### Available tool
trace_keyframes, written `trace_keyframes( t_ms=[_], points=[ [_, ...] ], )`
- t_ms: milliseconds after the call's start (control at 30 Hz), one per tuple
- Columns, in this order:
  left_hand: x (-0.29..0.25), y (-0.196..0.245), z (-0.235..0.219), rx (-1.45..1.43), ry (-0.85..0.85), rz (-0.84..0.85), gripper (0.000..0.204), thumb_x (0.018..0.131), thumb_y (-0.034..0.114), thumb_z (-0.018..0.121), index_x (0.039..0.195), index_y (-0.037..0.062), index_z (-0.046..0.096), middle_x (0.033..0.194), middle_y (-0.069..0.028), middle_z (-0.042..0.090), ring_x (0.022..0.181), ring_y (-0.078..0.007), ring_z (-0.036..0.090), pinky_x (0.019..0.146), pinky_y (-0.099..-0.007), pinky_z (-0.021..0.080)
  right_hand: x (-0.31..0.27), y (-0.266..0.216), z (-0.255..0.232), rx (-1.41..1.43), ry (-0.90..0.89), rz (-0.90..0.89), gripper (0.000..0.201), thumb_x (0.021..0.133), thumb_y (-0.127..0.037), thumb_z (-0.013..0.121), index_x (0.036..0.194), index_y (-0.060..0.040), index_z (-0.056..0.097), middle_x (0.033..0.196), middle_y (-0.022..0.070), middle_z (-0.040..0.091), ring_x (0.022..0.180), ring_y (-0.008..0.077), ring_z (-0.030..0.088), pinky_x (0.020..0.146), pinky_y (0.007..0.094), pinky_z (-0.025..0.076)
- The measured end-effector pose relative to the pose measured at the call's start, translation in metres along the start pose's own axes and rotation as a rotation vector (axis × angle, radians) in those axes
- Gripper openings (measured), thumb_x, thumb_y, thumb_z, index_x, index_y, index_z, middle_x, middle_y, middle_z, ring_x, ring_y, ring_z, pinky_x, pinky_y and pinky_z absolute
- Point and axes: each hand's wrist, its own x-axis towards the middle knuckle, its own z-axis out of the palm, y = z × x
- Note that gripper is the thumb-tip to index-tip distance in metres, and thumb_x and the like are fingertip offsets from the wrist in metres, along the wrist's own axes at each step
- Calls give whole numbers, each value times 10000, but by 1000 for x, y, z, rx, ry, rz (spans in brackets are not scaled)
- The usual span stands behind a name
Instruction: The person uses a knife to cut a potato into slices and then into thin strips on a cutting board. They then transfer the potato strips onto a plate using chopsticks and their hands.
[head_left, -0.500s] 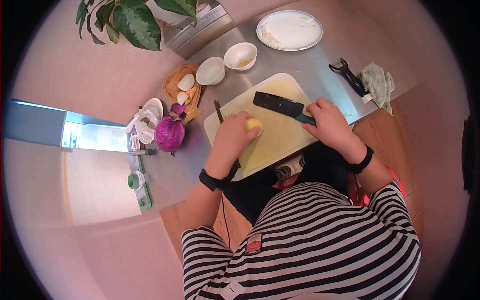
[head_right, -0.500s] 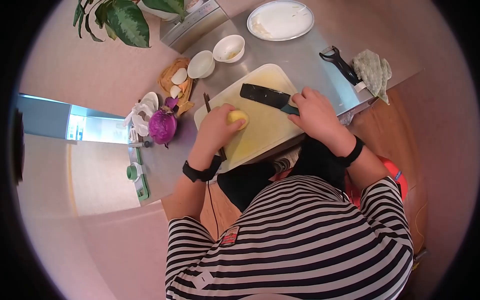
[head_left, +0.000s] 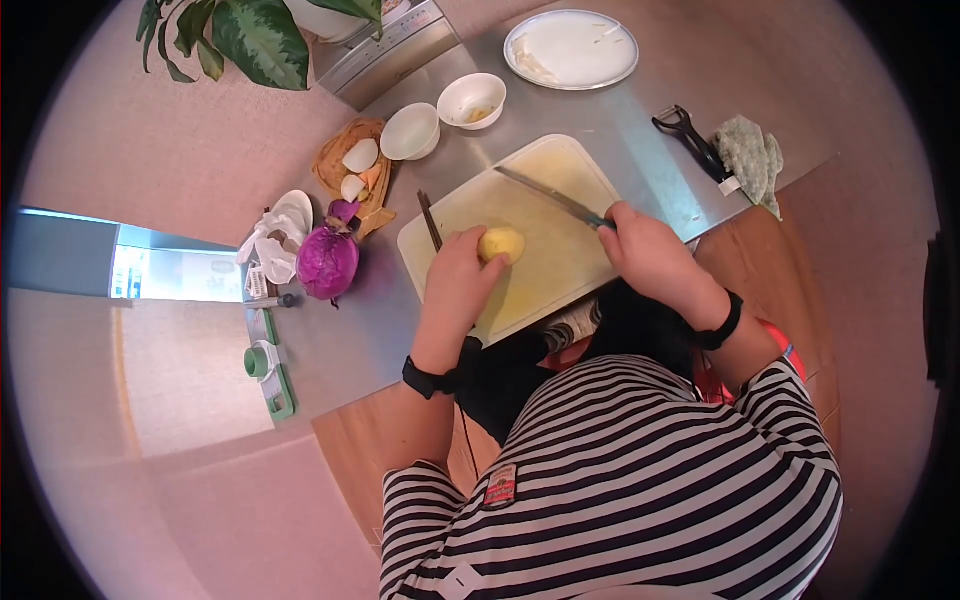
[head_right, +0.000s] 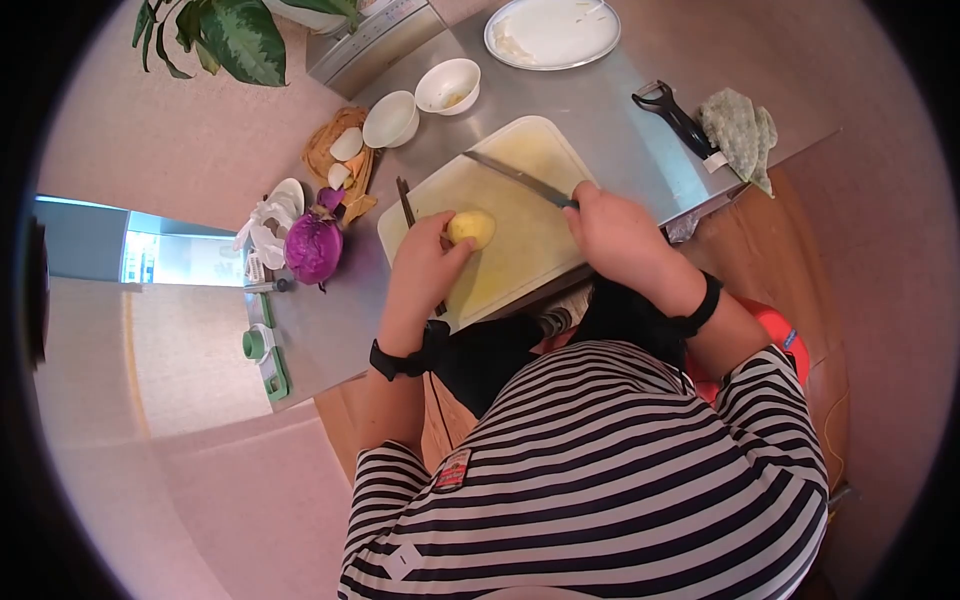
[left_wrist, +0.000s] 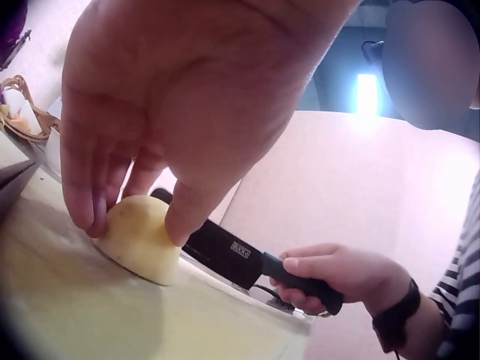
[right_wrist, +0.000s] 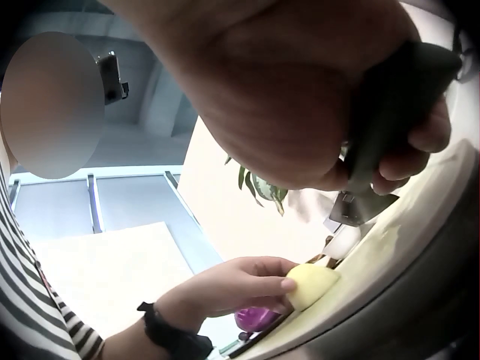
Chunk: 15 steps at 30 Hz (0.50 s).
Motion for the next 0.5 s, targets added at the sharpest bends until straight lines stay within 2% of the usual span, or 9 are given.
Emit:
trace_keyframes(
  t_ms=[33, 100, 333, 500],
  points=[
    [-1, 1, 3, 4, 50, 18, 436, 817, 240, 723, 1146, -28, 625, 979, -199, 622, 874, -363, 620, 785, -416, 503, -4, -7, -2, -2, -2, 0, 231, 967, -186, 553, 1072, 18, 543, 888, 241, 647, 817, 441, 629, 718, 507, 496],
    [-2, 4, 9, 9, 77, 10, 425, 817, 239, 721, 1124, -39, 629, 952, -208, 623, 865, -367, 619, 777, -419, 504, -12, -22, -1, 183, 8, -86, 228, 982, -183, 533, 1099, 12, 542, 873, 248, 648, 819, 444, 633, 725, 504, 500],
    [-2, 14, 12, -6, 133, -46, 370, 845, 234, 688, 1045, -75, 651, 868, -229, 633, 792, -391, 622, 739, -448, 503, -23, -43, 10, 215, -29, -182, 231, 992, -174, 517, 1133, 8, 532, 875, 243, 640, 828, 442, 632, 736, 490, 504],
    [-1, 13, 13, 54, 154, -12, 344, 861, 228, 668, 1030, -71, 659, 864, -235, 644, 808, -394, 629, 744, -451, 503, -21, -53, 12, 208, -135, -119, 213, 992, -167, 506, 1105, 14, 522, 871, 243, 633, 807, 445, 625, 716, 502, 492]
  ],
)
